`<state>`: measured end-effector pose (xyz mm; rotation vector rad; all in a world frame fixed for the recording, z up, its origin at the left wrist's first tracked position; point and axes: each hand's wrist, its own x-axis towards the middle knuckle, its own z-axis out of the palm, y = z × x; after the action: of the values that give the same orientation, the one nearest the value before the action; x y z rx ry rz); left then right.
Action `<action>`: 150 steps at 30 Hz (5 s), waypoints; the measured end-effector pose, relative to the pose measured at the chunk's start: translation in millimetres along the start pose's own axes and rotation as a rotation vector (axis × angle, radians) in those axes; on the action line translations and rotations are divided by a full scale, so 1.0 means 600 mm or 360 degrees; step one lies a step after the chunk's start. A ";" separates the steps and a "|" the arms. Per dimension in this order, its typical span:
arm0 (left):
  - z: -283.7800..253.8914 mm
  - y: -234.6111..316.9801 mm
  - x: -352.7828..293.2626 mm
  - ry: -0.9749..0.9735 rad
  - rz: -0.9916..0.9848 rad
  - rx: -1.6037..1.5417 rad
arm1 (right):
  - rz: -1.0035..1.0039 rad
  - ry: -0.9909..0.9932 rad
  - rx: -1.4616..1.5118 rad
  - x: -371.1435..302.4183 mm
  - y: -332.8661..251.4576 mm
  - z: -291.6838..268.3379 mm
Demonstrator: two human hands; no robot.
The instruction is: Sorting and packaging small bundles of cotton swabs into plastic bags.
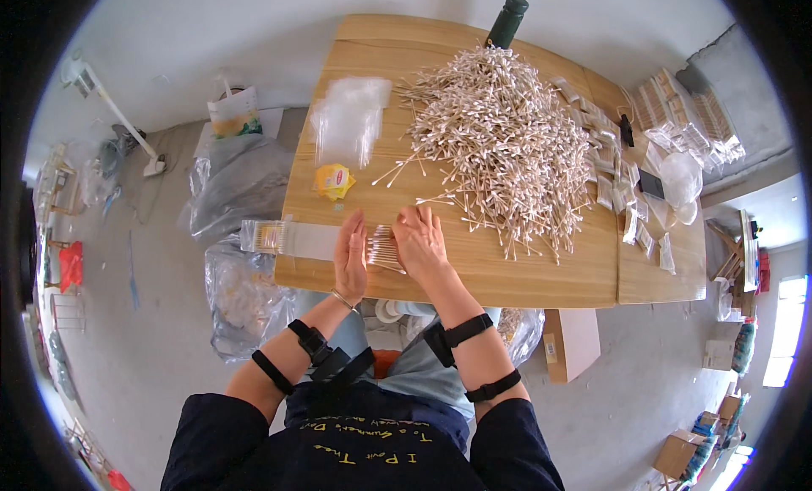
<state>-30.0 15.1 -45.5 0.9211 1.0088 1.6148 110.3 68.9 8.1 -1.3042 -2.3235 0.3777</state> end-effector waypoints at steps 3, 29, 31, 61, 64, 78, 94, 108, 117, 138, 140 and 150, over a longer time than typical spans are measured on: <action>0.007 0.009 -0.001 -0.0010 -0.0028 0.0061 | -0.0058 -0.0241 -0.0219 0.017 -0.007 -0.010; 0.080 0.102 -0.027 -0.0228 0.0286 0.0972 | 0.1132 0.0423 0.2717 -0.085 -0.015 -0.074; 0.092 0.108 -0.024 -0.0227 0.0320 0.0979 | 0.0981 0.0496 0.2906 -0.098 -0.020 -0.079; 0.261 0.125 -0.078 -0.0924 -0.0434 0.0115 | 0.0908 0.0803 0.1602 -0.267 -0.027 -0.207; 0.273 0.114 -0.087 -0.0887 -0.0499 0.0014 | 0.0833 0.0825 0.1986 -0.280 -0.024 -0.215; 0.258 0.087 -0.121 -0.1379 0.0268 0.1160 | 0.1124 0.0929 0.1389 -0.312 0.041 -0.237; 0.012 0.025 0.055 -0.0525 0.0614 0.1715 | 0.1126 -0.0159 0.0219 0.029 0.018 -0.034; 0.009 0.032 0.053 -0.0457 0.0642 0.1618 | 0.0727 -0.0156 -0.0164 0.052 0.063 -0.046; -0.009 0.031 0.026 -0.0090 -0.0071 0.0322 | 0.0573 0.0551 0.0741 -0.034 0.005 0.020; -0.017 0.022 0.021 -0.0160 -0.0038 0.0175 | 0.0406 0.0451 0.0645 -0.091 -0.052 0.033; -0.014 0.023 0.020 -0.0130 -0.0060 0.0110 | 0.0332 0.0257 0.0426 -0.091 -0.051 0.028; -0.009 0.023 0.022 -0.0122 0.0006 0.0282 | 0.0553 0.0614 0.0995 -0.083 -0.026 0.055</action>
<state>-43.0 24.6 -33.4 1.0961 1.1098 1.4993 105.0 17.9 -25.7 -1.3003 -1.4853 0.8058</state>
